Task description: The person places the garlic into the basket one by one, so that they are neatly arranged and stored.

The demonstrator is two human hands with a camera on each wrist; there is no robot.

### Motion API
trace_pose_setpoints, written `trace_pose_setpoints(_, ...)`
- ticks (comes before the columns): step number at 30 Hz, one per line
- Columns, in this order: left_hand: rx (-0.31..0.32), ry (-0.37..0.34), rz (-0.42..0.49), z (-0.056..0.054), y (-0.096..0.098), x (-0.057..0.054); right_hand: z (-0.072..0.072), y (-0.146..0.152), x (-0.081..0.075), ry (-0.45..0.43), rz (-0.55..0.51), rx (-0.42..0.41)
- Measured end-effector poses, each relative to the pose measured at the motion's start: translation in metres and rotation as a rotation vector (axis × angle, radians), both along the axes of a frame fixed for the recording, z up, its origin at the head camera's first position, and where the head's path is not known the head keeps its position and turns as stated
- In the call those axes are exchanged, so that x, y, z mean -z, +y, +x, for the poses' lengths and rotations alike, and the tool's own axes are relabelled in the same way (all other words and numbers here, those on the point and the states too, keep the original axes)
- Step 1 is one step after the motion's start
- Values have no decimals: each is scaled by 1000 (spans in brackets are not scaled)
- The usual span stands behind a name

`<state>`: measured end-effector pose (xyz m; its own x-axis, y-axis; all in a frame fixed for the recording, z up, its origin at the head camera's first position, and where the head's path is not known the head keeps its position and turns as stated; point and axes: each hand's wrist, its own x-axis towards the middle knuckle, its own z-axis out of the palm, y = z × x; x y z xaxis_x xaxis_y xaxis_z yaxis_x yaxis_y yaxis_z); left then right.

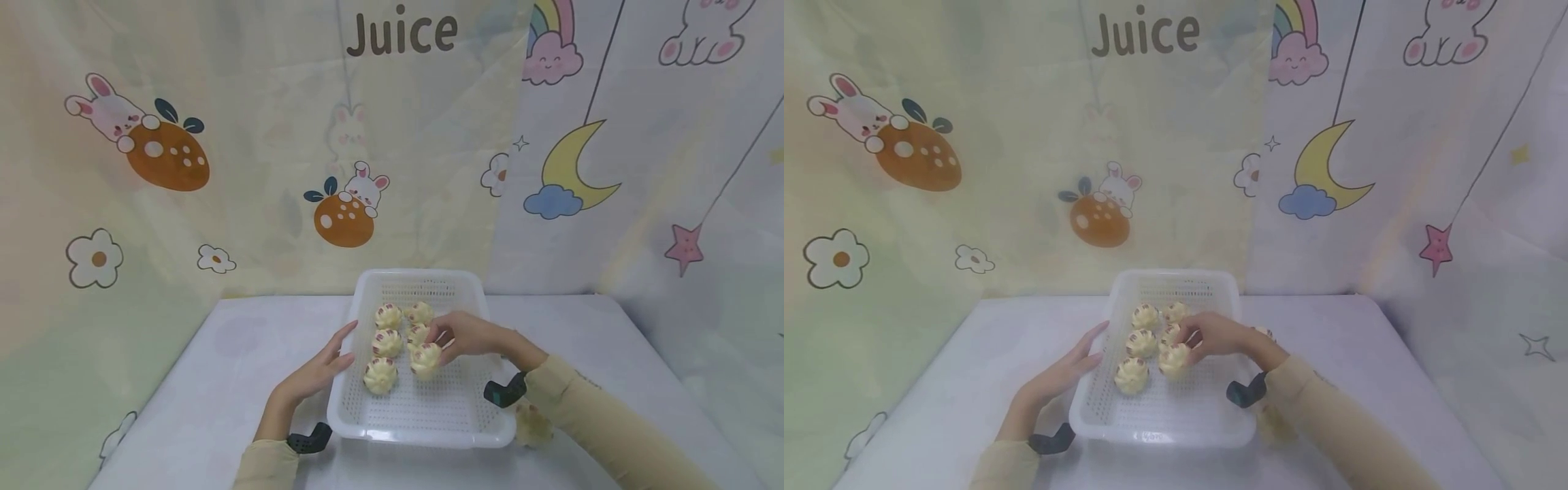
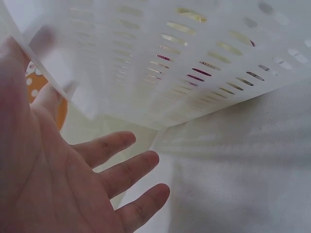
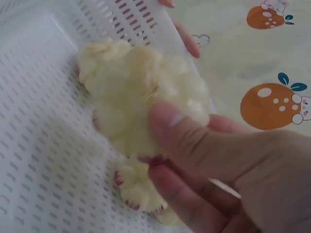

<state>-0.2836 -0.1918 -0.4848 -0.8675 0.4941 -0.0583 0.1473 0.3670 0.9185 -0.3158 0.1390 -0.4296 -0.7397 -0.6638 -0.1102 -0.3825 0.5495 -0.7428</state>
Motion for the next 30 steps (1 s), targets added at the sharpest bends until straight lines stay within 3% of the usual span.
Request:
trace_pose_setpoints(7, 2, -1, 7, 0, -1, 0, 0, -6, 6, -11, 61, -55)
trace_pose_setpoints(22, -22, -3, -11, -1, 0, 4, -6, -3, 17, -11, 140, -13)
trace_pose_setpoints(30, -25, -2, -13, 0, 0, 3, -3, -7, 16, -24, 191, 3)
